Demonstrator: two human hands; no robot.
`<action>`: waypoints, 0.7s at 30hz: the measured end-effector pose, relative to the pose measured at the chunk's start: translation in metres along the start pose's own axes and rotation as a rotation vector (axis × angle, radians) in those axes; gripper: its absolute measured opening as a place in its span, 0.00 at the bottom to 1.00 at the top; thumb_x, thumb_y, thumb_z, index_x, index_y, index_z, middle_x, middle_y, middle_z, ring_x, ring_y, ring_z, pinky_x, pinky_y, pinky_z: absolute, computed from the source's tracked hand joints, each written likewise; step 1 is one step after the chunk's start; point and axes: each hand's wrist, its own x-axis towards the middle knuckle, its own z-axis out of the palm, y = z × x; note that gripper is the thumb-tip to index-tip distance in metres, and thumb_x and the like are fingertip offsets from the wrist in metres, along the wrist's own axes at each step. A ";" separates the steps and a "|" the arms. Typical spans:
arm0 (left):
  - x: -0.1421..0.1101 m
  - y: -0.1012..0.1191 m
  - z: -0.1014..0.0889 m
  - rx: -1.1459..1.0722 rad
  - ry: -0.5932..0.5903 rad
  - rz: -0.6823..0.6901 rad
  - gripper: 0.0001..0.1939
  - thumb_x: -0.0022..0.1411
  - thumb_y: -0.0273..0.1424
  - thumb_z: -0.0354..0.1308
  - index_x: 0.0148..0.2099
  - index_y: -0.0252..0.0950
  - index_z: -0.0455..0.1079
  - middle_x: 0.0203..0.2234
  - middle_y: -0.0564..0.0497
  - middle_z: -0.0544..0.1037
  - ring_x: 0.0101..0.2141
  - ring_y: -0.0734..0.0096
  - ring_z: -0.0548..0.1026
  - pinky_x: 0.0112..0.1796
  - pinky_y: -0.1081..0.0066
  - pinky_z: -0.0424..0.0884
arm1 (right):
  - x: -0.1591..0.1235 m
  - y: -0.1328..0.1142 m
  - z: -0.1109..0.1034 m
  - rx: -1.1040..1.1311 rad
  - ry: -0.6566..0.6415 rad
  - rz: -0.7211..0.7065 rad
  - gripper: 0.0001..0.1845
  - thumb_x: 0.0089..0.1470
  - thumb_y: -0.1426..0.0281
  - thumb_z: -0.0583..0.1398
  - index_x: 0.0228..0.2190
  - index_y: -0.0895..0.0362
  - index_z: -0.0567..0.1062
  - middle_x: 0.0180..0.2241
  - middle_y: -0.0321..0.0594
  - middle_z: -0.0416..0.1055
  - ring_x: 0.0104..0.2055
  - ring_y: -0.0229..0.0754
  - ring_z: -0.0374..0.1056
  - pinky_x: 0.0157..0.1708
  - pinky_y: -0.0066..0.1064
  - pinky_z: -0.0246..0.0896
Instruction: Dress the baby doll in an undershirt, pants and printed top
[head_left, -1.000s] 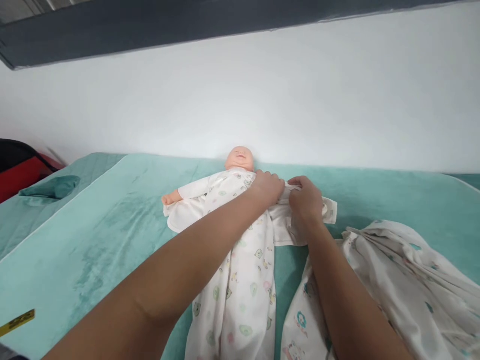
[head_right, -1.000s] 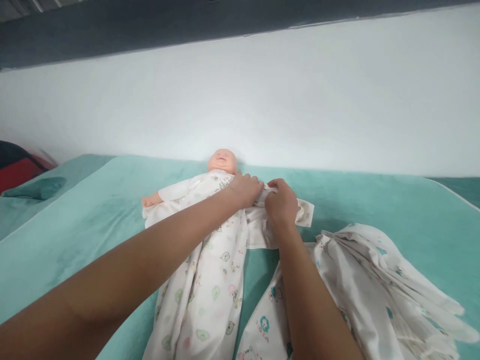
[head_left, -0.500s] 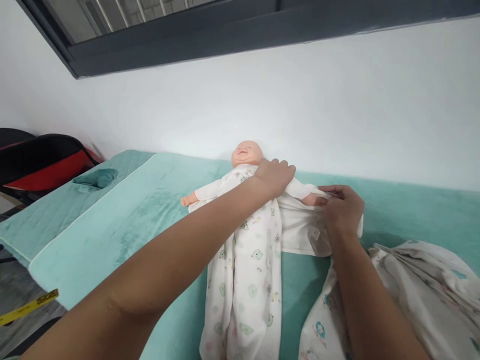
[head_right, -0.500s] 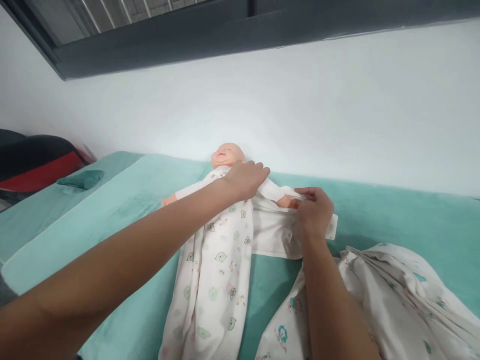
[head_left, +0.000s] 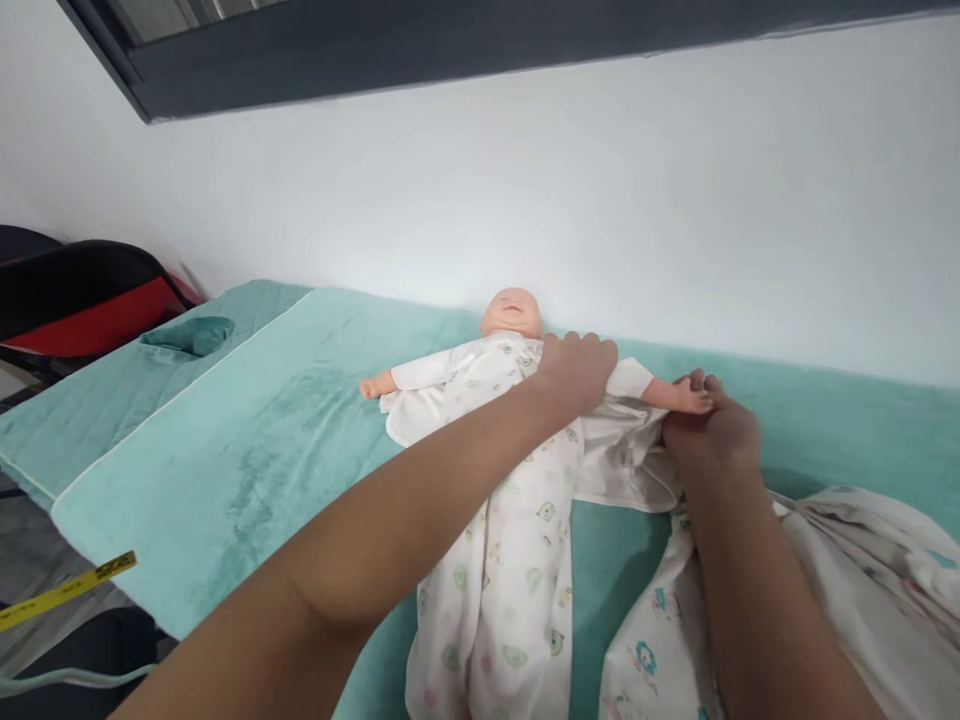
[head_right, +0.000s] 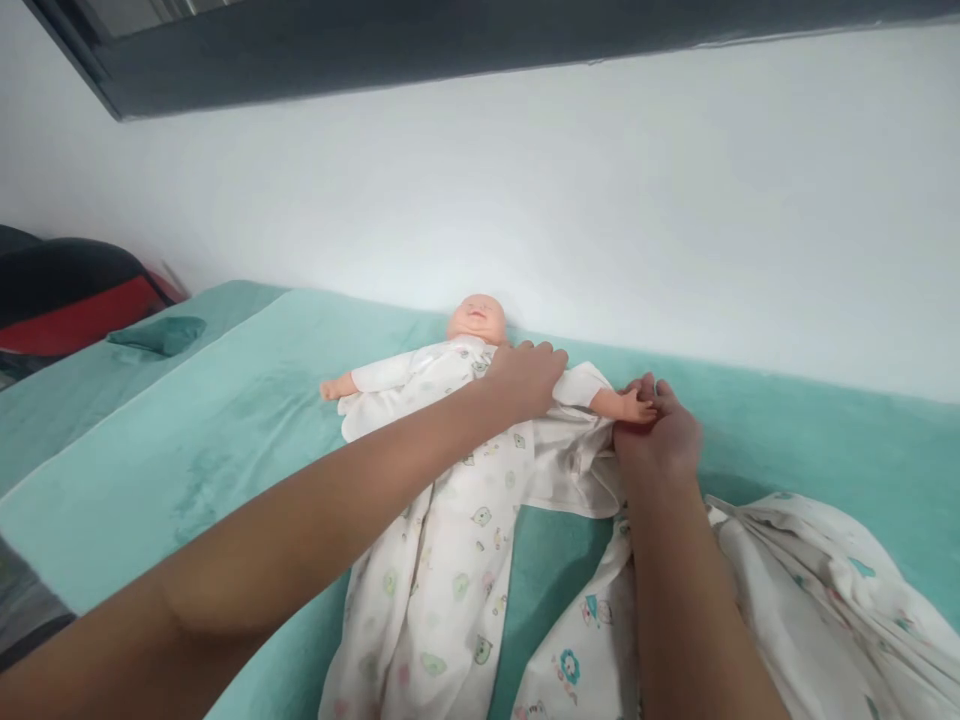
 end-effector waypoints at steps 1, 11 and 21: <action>-0.002 0.002 0.002 -0.033 0.001 0.009 0.15 0.61 0.27 0.54 0.51 0.34 0.64 0.48 0.42 0.72 0.50 0.56 0.70 0.48 0.56 0.65 | 0.001 0.000 -0.002 0.006 0.010 0.046 0.07 0.40 0.69 0.50 0.24 0.52 0.53 0.25 0.38 0.60 0.30 0.41 0.66 0.35 0.41 0.67; -0.096 -0.074 0.044 -0.825 0.577 -0.352 0.14 0.66 0.34 0.50 0.53 0.39 0.64 0.51 0.46 0.72 0.53 0.64 0.69 0.55 0.62 0.65 | -0.030 -0.045 0.030 -0.476 -0.134 -0.054 0.13 0.50 0.67 0.54 0.36 0.55 0.75 0.41 0.43 0.73 0.48 0.49 0.66 0.53 0.47 0.57; -0.105 -0.112 0.070 -1.129 0.441 -0.359 0.24 0.59 0.42 0.61 0.55 0.41 0.62 0.62 0.46 0.59 0.63 0.63 0.59 0.61 0.63 0.58 | -0.057 -0.061 0.060 -0.458 -0.627 -0.195 0.20 0.57 0.53 0.56 0.46 0.51 0.69 0.59 0.44 0.62 0.62 0.49 0.55 0.62 0.48 0.45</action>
